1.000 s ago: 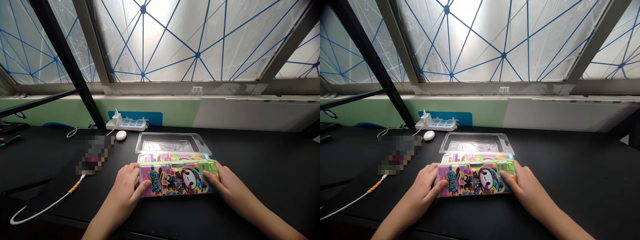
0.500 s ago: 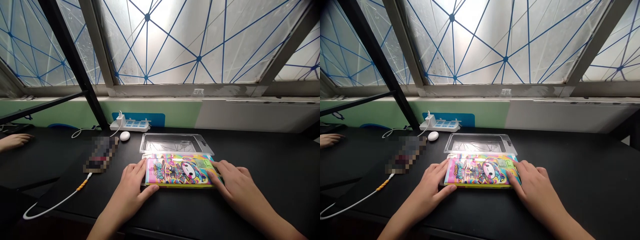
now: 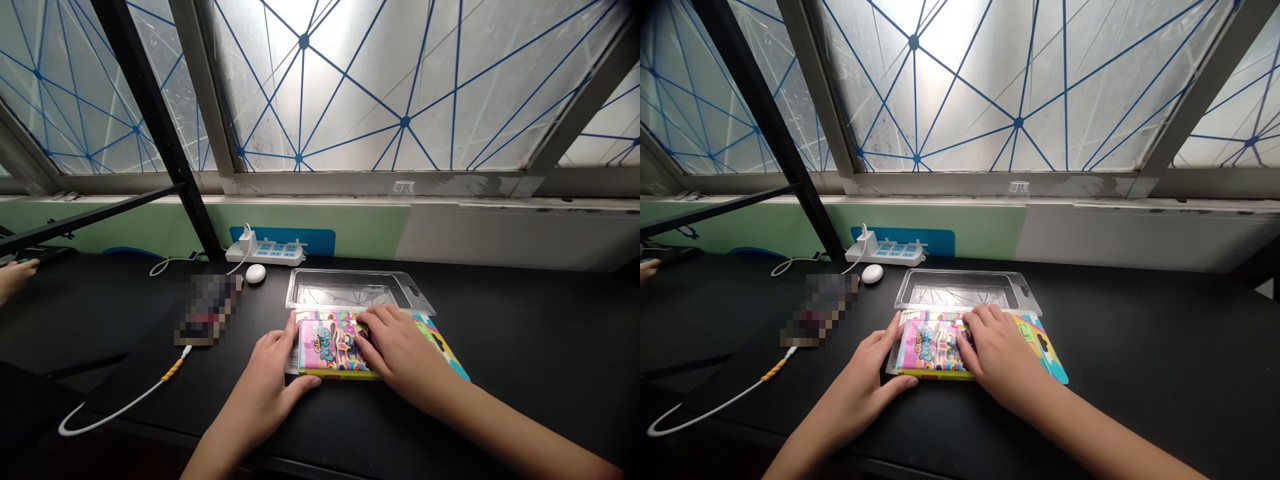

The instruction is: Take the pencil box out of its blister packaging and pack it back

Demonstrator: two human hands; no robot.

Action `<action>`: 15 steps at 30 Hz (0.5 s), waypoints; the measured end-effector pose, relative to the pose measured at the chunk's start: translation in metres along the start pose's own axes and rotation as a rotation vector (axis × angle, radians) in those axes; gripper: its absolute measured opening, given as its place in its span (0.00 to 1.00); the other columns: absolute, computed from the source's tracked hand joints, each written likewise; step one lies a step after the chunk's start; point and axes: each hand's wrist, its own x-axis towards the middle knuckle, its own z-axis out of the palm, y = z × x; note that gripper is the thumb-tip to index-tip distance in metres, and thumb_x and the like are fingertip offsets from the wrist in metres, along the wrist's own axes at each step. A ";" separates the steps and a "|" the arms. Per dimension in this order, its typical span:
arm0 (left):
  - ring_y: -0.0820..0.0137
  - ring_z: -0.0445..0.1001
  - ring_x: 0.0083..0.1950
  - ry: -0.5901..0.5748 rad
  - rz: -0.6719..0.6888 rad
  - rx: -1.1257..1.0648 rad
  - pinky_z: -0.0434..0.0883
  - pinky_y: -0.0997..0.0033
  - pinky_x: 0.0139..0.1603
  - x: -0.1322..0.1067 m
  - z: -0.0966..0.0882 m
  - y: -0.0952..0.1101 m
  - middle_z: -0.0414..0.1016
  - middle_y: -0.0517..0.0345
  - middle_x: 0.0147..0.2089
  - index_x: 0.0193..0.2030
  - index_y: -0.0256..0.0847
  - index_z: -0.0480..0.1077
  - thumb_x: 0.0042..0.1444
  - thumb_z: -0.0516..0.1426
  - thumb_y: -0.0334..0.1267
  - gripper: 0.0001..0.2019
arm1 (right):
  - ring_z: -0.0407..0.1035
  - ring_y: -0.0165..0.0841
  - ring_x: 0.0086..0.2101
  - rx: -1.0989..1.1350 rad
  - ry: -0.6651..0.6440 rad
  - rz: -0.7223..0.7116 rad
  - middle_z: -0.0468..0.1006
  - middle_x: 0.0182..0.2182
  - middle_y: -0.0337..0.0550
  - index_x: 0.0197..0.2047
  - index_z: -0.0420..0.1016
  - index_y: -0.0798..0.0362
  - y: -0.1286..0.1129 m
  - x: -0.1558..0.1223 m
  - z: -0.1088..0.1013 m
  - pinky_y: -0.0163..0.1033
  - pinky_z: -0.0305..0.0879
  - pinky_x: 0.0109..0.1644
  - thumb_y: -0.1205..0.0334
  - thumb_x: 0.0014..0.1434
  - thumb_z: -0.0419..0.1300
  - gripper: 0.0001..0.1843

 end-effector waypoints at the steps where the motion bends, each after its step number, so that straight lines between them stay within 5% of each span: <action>1: 0.51 0.66 0.66 -0.003 0.005 0.000 0.64 0.48 0.68 0.000 -0.001 0.000 0.70 0.44 0.64 0.78 0.47 0.46 0.62 0.61 0.41 0.42 | 0.69 0.46 0.44 -0.001 0.006 0.013 0.77 0.43 0.52 0.48 0.74 0.53 -0.003 0.004 0.003 0.52 0.68 0.47 0.58 0.72 0.50 0.13; 7: 0.51 0.66 0.67 0.000 0.018 0.003 0.65 0.49 0.68 -0.001 -0.003 0.000 0.70 0.44 0.65 0.79 0.48 0.45 0.61 0.60 0.40 0.42 | 0.66 0.43 0.40 0.019 0.079 0.047 0.72 0.37 0.51 0.41 0.71 0.52 -0.008 0.009 0.014 0.49 0.68 0.42 0.69 0.69 0.46 0.13; 15: 0.52 0.66 0.66 0.010 0.029 -0.019 0.65 0.50 0.68 -0.002 -0.002 0.002 0.70 0.46 0.64 0.78 0.49 0.48 0.63 0.60 0.40 0.39 | 0.64 0.44 0.41 -0.026 0.260 0.025 0.71 0.38 0.52 0.40 0.67 0.52 -0.012 0.014 0.011 0.51 0.68 0.45 0.70 0.70 0.46 0.11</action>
